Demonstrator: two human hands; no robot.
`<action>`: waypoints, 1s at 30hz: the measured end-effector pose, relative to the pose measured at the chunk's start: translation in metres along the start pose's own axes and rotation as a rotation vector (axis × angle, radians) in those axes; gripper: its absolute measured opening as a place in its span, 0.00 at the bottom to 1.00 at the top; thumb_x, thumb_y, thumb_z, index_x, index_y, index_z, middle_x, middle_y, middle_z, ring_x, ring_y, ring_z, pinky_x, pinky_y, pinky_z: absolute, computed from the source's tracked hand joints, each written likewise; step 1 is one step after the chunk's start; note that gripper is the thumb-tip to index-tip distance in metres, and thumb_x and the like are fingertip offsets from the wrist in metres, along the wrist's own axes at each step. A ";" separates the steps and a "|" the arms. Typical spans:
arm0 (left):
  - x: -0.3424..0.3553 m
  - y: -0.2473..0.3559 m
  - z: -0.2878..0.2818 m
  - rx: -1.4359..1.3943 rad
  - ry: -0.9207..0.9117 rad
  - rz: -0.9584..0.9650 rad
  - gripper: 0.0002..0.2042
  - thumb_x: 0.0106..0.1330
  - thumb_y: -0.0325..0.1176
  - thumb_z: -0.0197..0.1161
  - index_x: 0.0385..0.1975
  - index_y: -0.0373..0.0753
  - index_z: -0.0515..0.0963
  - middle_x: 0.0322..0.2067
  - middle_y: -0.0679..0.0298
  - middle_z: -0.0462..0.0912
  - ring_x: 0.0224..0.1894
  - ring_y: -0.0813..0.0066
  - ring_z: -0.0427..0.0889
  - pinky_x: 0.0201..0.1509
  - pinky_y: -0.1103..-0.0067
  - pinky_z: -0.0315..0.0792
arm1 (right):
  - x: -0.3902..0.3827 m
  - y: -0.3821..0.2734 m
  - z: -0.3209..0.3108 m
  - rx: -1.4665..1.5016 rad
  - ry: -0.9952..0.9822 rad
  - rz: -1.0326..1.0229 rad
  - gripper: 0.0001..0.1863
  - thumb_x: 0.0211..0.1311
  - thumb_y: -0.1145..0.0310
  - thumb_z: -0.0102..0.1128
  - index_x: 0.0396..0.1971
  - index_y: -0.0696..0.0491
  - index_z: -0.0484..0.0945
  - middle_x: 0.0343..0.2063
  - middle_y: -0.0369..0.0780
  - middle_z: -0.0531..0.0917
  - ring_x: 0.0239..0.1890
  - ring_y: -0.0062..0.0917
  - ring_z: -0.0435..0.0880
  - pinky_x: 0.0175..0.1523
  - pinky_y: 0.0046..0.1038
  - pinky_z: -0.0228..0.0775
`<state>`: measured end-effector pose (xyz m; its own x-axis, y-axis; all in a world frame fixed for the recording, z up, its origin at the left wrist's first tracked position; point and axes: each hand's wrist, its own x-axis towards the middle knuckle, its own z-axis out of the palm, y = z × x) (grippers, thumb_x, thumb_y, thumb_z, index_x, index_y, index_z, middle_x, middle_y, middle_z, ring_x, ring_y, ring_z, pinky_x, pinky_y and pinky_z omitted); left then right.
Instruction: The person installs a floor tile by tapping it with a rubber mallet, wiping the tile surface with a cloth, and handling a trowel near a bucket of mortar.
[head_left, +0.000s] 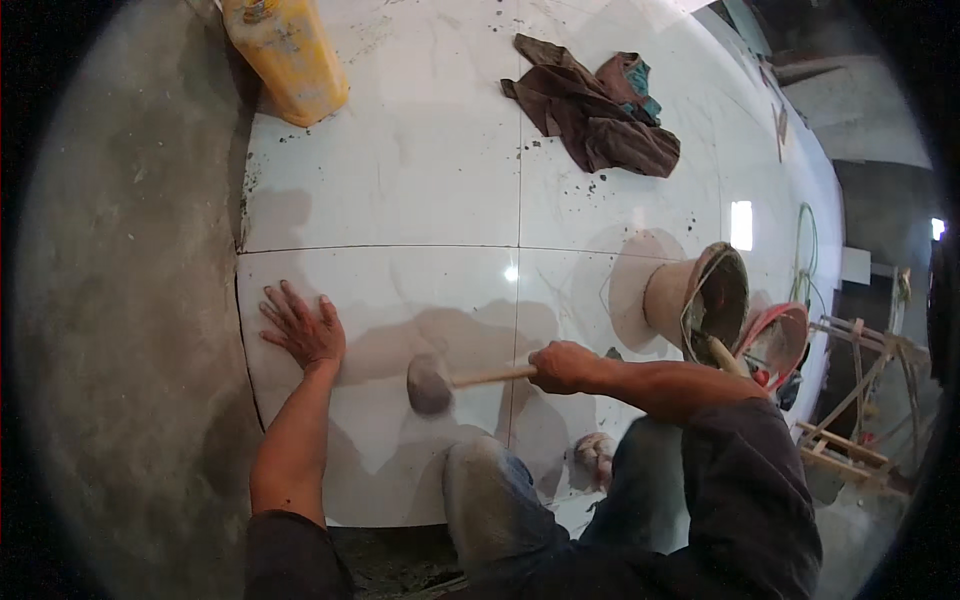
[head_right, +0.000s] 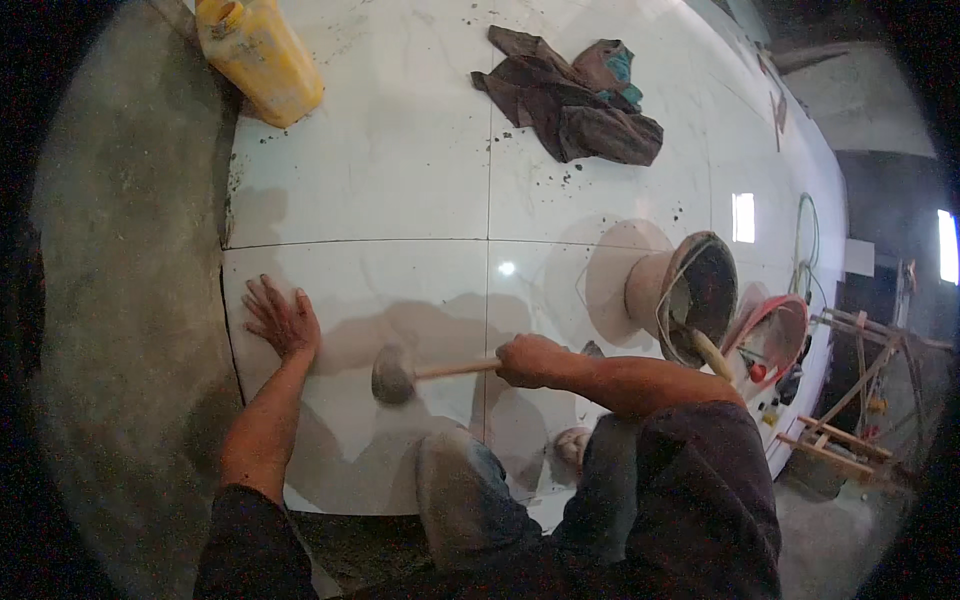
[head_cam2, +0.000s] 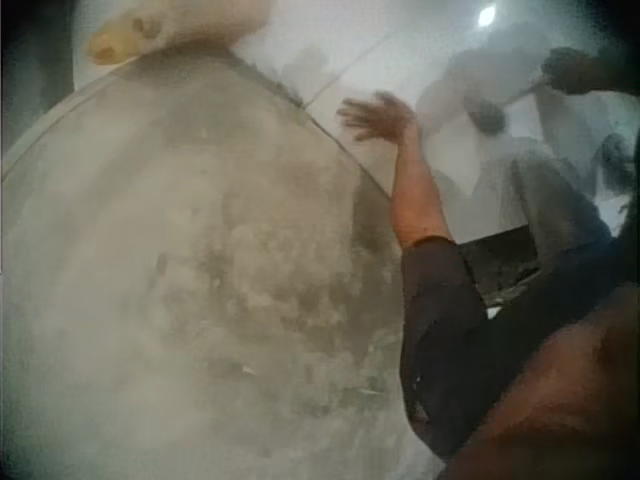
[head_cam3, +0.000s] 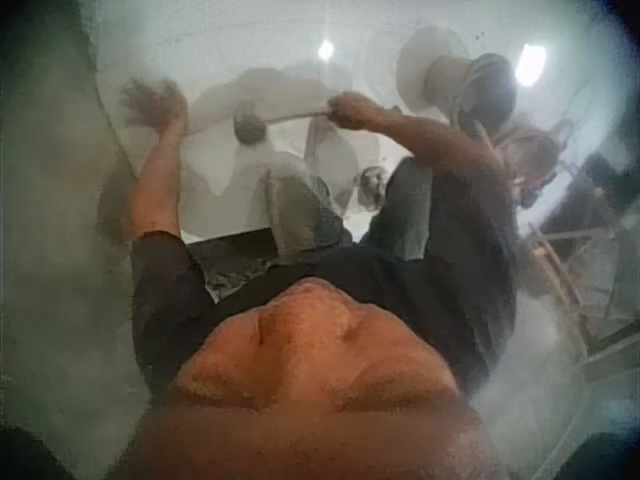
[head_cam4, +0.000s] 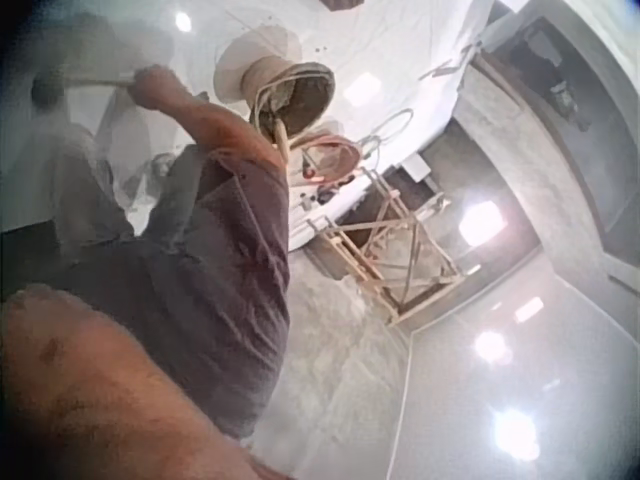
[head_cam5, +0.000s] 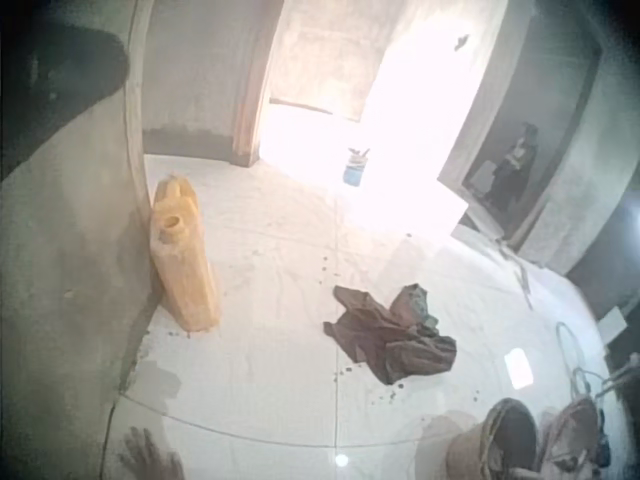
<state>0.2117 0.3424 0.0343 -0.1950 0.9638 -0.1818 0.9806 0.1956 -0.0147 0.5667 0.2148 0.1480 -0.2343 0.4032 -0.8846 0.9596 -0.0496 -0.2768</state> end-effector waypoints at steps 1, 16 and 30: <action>0.001 -0.004 -0.001 -0.005 -0.001 0.008 0.35 0.70 0.53 0.42 0.72 0.44 0.43 0.73 0.55 0.34 0.74 0.48 0.34 0.69 0.42 0.32 | -0.008 -0.010 -0.004 0.101 0.028 0.035 0.13 0.60 0.58 0.55 0.31 0.54 0.78 0.27 0.49 0.82 0.32 0.46 0.83 0.38 0.47 0.73; 0.006 -0.007 0.000 0.044 0.122 0.219 0.35 0.66 0.50 0.46 0.72 0.47 0.45 0.73 0.56 0.36 0.74 0.48 0.33 0.70 0.45 0.29 | 0.007 -0.063 0.096 0.378 0.356 0.119 0.13 0.60 0.57 0.56 0.32 0.54 0.76 0.24 0.49 0.81 0.29 0.50 0.81 0.36 0.47 0.73; 0.029 0.049 -0.019 0.071 -0.075 0.901 0.38 0.59 0.43 0.49 0.71 0.40 0.46 0.73 0.57 0.40 0.74 0.52 0.36 0.72 0.49 0.27 | 0.008 -0.073 0.123 0.712 0.369 -0.228 0.10 0.56 0.64 0.60 0.32 0.54 0.72 0.23 0.48 0.80 0.29 0.48 0.81 0.36 0.47 0.72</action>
<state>0.2539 0.3832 0.0467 0.6465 0.7313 -0.2172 0.7603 -0.6412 0.1044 0.4759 0.1090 0.1146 -0.2262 0.7408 -0.6325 0.5376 -0.4466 -0.7153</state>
